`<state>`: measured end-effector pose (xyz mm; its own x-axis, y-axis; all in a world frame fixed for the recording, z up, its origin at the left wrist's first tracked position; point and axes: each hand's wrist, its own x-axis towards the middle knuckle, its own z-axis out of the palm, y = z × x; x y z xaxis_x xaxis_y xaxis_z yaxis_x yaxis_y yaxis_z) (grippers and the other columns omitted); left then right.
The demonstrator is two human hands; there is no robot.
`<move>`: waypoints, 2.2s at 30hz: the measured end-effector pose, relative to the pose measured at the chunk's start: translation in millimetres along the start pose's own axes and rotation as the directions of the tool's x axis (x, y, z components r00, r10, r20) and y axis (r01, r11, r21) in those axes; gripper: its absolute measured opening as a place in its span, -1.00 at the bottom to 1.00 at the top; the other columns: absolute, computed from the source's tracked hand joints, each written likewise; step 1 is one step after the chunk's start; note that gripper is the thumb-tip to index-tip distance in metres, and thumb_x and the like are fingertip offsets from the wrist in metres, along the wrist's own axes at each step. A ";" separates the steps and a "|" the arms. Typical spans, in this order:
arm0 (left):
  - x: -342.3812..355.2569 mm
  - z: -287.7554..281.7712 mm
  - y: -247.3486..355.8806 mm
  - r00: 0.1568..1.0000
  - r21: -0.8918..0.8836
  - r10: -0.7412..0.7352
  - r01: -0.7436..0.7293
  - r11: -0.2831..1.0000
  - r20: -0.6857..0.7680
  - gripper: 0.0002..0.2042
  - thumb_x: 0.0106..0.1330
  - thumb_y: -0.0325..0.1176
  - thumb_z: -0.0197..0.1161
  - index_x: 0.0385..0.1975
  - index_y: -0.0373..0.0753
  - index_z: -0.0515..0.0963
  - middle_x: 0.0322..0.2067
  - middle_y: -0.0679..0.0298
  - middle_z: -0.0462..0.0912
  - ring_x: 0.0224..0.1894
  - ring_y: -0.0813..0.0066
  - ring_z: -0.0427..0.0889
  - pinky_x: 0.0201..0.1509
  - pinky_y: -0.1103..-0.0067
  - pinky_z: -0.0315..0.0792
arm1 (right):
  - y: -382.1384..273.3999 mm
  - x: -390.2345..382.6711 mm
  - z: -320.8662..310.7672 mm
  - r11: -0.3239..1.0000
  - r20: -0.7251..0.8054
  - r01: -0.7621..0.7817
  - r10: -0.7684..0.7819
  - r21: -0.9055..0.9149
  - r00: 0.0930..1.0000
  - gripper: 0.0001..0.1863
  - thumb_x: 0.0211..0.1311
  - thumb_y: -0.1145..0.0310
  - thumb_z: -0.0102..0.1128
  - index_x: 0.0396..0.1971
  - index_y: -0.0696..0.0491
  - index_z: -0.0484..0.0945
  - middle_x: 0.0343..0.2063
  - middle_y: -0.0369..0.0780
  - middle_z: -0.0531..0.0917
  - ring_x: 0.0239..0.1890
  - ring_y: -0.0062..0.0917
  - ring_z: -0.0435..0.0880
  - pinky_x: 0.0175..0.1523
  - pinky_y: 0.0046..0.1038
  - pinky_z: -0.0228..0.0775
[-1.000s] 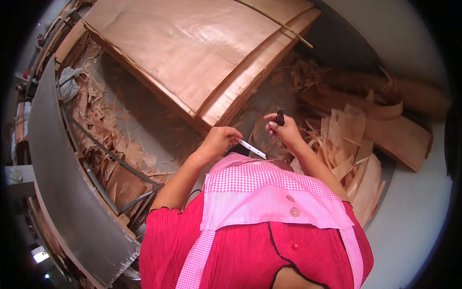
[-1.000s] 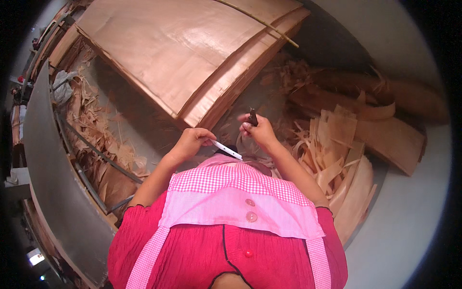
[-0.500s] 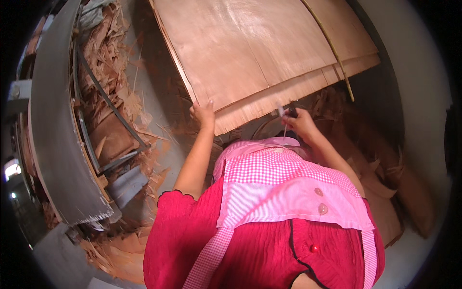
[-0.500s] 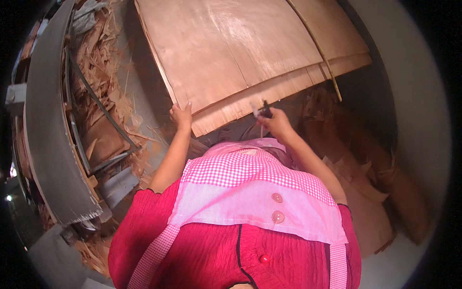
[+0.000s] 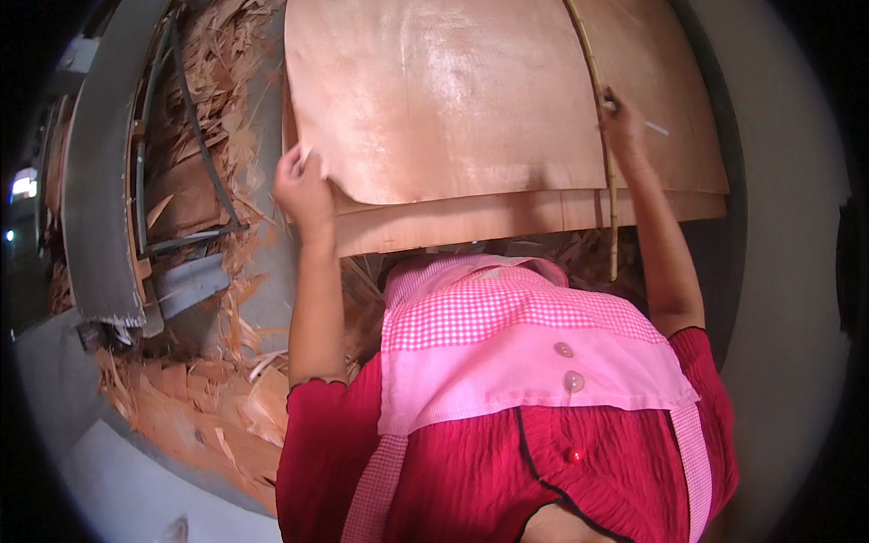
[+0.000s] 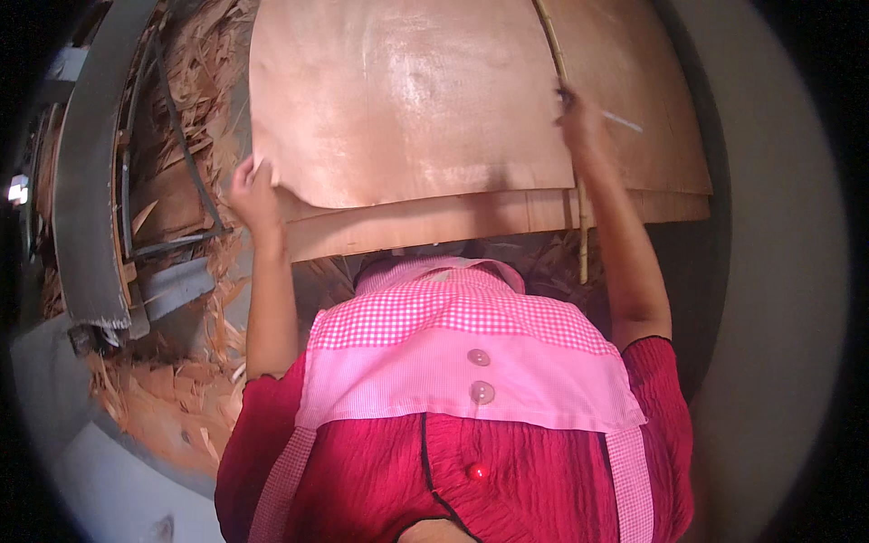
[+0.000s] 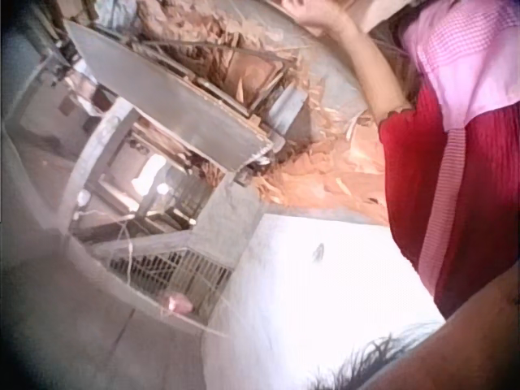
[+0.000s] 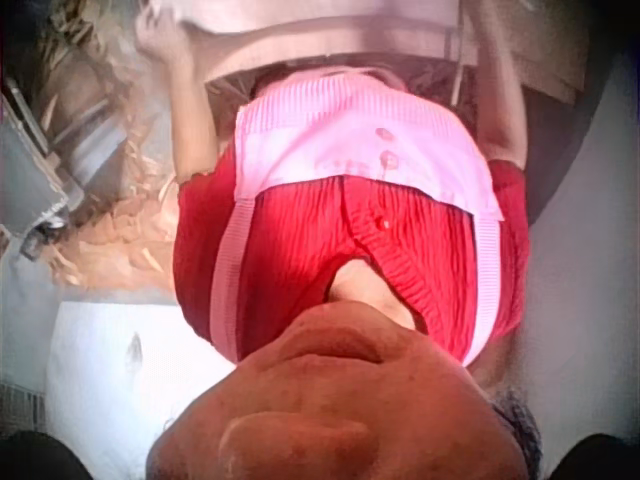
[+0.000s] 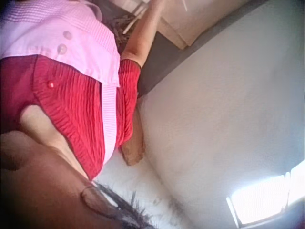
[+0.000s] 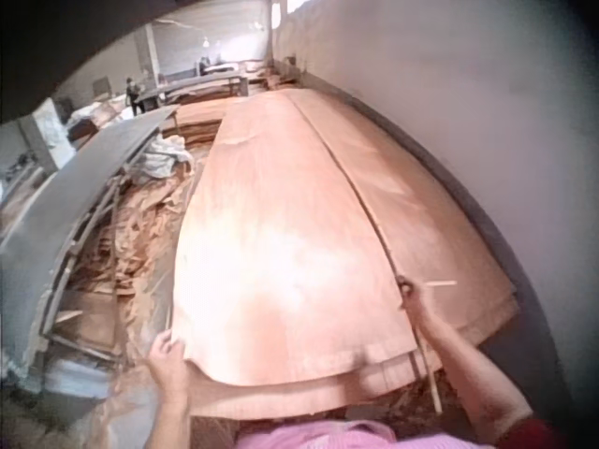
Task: The person uses a utility knife to cut wood veneer sheets against a wooden guide, then stacks the cut pieces.
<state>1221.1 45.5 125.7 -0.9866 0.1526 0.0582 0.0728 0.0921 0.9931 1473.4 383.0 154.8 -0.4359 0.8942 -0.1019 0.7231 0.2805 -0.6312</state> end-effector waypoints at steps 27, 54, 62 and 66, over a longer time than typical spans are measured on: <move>-91.4 241.7 -82.2 0.505 0.446 0.112 -0.830 0.334 0.856 -0.34 0.09 0.07 0.03 0.16 -0.15 0.13 0.22 0.14 -0.03 0.28 0.20 -0.12 0.24 0.12 -0.28 | 156.2 9.7 21.4 0.372 0.139 -0.421 0.590 0.827 0.795 -0.93 0.05 0.42 0.13 -0.48 0.08 0.47 -0.65 -0.36 0.47 -0.72 -0.74 0.25 -0.63 -0.69 0.08; -89.0 242.5 -90.9 0.494 0.415 0.134 -0.826 0.382 0.859 -0.55 0.01 -0.19 0.18 -0.05 -0.09 0.36 0.13 0.44 0.22 0.24 0.38 0.04 0.25 0.11 -0.23 | 43.0 18.3 140.4 0.960 0.230 0.145 -0.088 -0.241 0.969 -0.86 -0.05 0.39 0.03 -0.58 0.14 0.49 -0.57 -0.04 0.55 -0.45 -0.19 0.57 -0.35 -0.27 0.40; -87.8 239.2 -91.7 0.514 0.411 0.161 -0.807 0.425 0.843 -0.55 -0.03 -0.22 0.22 -0.07 -0.06 0.36 0.13 0.47 0.22 0.23 0.42 0.08 0.24 0.13 -0.17 | 53.1 23.4 152.2 0.944 0.200 0.188 -0.136 -0.270 0.970 -0.83 -0.07 0.33 0.09 -0.59 0.14 0.48 -0.57 -0.03 0.55 -0.45 -0.17 0.55 -0.34 -0.24 0.37; -87.2 238.3 -91.1 0.511 0.398 0.168 -0.802 0.445 0.843 -0.57 -0.02 -0.21 0.21 -0.08 -0.07 0.37 0.13 0.47 0.22 0.23 0.42 0.07 0.23 0.12 -0.17 | 52.4 27.8 151.8 0.943 0.223 0.182 -0.121 -0.277 0.967 -0.81 -0.09 0.32 0.12 -0.56 0.15 0.49 -0.57 -0.02 0.55 -0.44 -0.17 0.55 -0.32 -0.26 0.37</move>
<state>1335.3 258.3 5.9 -0.3690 0.9228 0.1105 0.8820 0.3102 0.3548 1417.9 369.7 2.2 -0.6287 0.7533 -0.1930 0.7513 0.5244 -0.4007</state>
